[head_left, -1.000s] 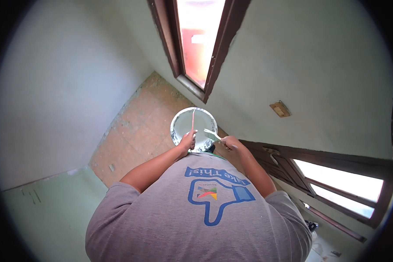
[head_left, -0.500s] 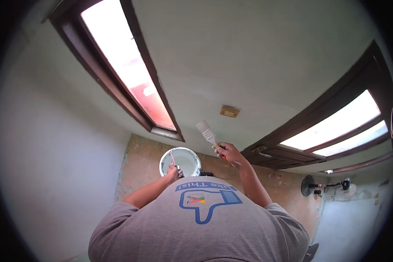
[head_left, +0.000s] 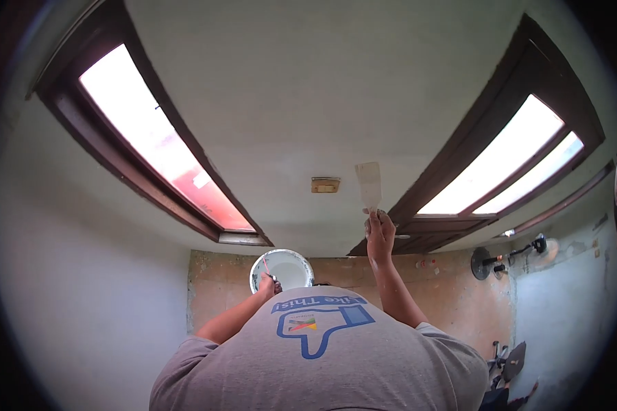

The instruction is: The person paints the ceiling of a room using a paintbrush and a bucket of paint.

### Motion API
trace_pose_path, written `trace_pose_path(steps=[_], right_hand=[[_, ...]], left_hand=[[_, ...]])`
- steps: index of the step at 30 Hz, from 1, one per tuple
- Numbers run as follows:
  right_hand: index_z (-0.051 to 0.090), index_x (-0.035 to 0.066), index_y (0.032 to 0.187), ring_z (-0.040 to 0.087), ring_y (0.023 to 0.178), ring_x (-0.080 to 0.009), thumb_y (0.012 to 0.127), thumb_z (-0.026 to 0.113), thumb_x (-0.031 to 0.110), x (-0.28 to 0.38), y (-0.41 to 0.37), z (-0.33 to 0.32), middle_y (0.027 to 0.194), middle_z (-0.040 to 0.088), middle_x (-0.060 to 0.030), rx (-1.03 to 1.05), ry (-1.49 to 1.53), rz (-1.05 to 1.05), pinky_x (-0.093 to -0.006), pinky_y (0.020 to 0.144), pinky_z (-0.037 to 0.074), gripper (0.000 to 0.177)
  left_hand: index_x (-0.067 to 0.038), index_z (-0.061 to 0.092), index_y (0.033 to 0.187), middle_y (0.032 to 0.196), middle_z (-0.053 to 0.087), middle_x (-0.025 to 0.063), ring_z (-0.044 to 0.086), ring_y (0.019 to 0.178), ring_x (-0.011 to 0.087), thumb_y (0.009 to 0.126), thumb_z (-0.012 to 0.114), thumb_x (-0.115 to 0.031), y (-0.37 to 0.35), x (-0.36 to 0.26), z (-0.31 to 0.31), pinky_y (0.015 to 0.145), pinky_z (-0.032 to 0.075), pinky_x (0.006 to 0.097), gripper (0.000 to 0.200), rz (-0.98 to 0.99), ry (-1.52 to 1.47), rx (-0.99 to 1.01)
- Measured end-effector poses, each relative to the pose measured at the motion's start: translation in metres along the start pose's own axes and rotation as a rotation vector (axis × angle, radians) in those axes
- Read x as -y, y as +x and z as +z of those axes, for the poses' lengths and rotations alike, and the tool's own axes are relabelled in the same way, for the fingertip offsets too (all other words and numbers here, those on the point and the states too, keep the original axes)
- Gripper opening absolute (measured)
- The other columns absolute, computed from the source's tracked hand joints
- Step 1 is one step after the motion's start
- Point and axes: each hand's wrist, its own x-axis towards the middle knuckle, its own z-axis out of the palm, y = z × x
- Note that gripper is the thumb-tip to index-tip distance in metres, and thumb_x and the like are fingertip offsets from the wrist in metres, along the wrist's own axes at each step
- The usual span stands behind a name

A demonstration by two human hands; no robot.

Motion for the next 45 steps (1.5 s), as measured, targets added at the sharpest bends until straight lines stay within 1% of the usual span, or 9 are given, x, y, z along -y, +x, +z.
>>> trace_pose_path(steps=[5, 8, 10, 17, 22, 25, 32, 40, 45], right_hand=[[0.064, -0.001, 0.096, 0.04, 0.057, -0.005, 0.1, 0.05, 0.014, 0.02, 0.009, -0.021, 0.064, 0.046, 0.0041, -0.261, -0.396, -0.179, -0.0232, 0.052, 0.031, 0.021], [0.064, -0.001, 0.096, 0.044, 0.059, -0.0063, 0.099, 0.051, 0.013, 0.022, 0.016, -0.029, 0.065, 0.049, 0.0021, -0.28, -0.364, -0.185, -0.0243, 0.054, 0.035, 0.02], [0.064, -0.001, 0.097, 0.045, 0.059, -0.007, 0.099, 0.051, 0.013, 0.03, 0.017, -0.029, 0.065, 0.05, 0.0011, -0.286, -0.402, -0.201, -0.0249, 0.055, 0.037, 0.019], [0.062, -0.004, 0.096, 0.048, 0.056, -0.0144, 0.096, 0.052, 0.015, 0.035, 0.032, -0.026, 0.063, 0.053, -0.0077, -0.316, -0.443, -0.248, -0.0326, 0.054, 0.039, 0.021], [0.063, -0.003, 0.095, 0.048, 0.058, -0.0114, 0.097, 0.053, 0.014, 0.015, 0.03, -0.034, 0.065, 0.053, -0.0042, -0.312, -0.438, -0.173, -0.0296, 0.054, 0.038, 0.019], [0.064, -0.001, 0.095, 0.045, 0.06, -0.0066, 0.098, 0.052, 0.013, 0.011, 0.022, -0.041, 0.066, 0.051, 0.0008, -0.314, -0.41, -0.146, -0.0257, 0.054, 0.037, 0.019], [0.063, -0.003, 0.096, 0.044, 0.059, -0.0079, 0.099, 0.052, 0.015, 0.035, 0.03, -0.032, 0.065, 0.05, -0.0005, -0.308, -0.473, -0.288, -0.0261, 0.054, 0.036, 0.021], [0.065, -0.004, 0.101, 0.043, 0.056, -0.0079, 0.097, 0.055, 0.016, 0.007, 0.023, -0.046, 0.062, 0.05, -0.0008, -0.271, -0.317, -0.26, -0.0277, 0.053, 0.036, 0.022], [0.064, -0.002, 0.094, 0.037, 0.059, -0.0033, 0.1, 0.052, 0.013, 0.038, 0.031, -0.037, 0.064, 0.044, 0.005, -0.32, -0.374, -0.296, -0.0234, 0.052, 0.031, 0.02]], left_hand=[[-0.013, 0.034, 0.071, 0.052, 0.028, 0.0015, 0.028, 0.042, 0.0168, 0.097, 0.021, -0.064, 0.004, 0.005, 0.013, 0.04, 0.022, 0.0316, 0.058, 0.132, 0.079, -0.046], [-0.014, 0.031, 0.065, 0.051, 0.026, 0.0004, 0.025, 0.04, 0.0161, 0.096, 0.03, -0.058, 0.003, 0.001, 0.014, 0.04, 0.021, 0.031, 0.054, 0.185, 0.064, -0.076], [-0.012, 0.039, 0.08, 0.057, 0.033, 0.0016, 0.038, 0.046, 0.017, 0.094, 0.036, -0.059, 0.003, -0.008, 0.004, 0.044, 0.033, 0.0326, 0.049, 0.032, 0.111, 0.114], [-0.017, 0.034, 0.079, 0.057, 0.022, -0.0019, 0.027, 0.043, 0.0129, 0.088, 0.056, -0.042, -0.032, -0.005, 0.027, 0.041, 0.023, 0.0298, 0.034, 0.148, 0.13, 0.002], [-0.014, 0.034, 0.073, 0.055, 0.03, 0.0009, 0.029, 0.044, 0.0156, 0.094, 0.048, -0.046, -0.02, -0.003, 0.018, 0.041, 0.026, 0.0318, 0.041, 0.127, 0.052, 0.01], [-0.009, 0.038, 0.07, 0.054, 0.036, 0.0055, 0.035, 0.043, 0.0199, 0.098, 0.024, -0.067, -0.018, 0.004, 0.02, 0.042, 0.032, 0.034, 0.065, 0.151, 0.021, -0.145], [-0.01, 0.036, 0.07, 0.054, 0.032, 0.0028, 0.031, 0.044, 0.0181, 0.095, 0.028, -0.071, -0.03, 0.01, 0.023, 0.042, 0.028, 0.0327, 0.066, 0.095, 0.134, -0.144], [-0.012, 0.036, 0.076, 0.056, 0.032, 0.0001, 0.03, 0.046, 0.0134, 0.102, 0.032, -0.055, -0.02, 0.018, 0.009, 0.043, 0.027, 0.0298, 0.051, 0.258, 0.176, -0.003], [-0.011, 0.04, 0.083, 0.059, 0.03, -0.0007, 0.028, 0.046, 0.0125, 0.089, 0.054, -0.022, -0.018, 0.005, 0.008, 0.042, 0.026, 0.0286, 0.02, 0.089, 0.3, 0.161]])
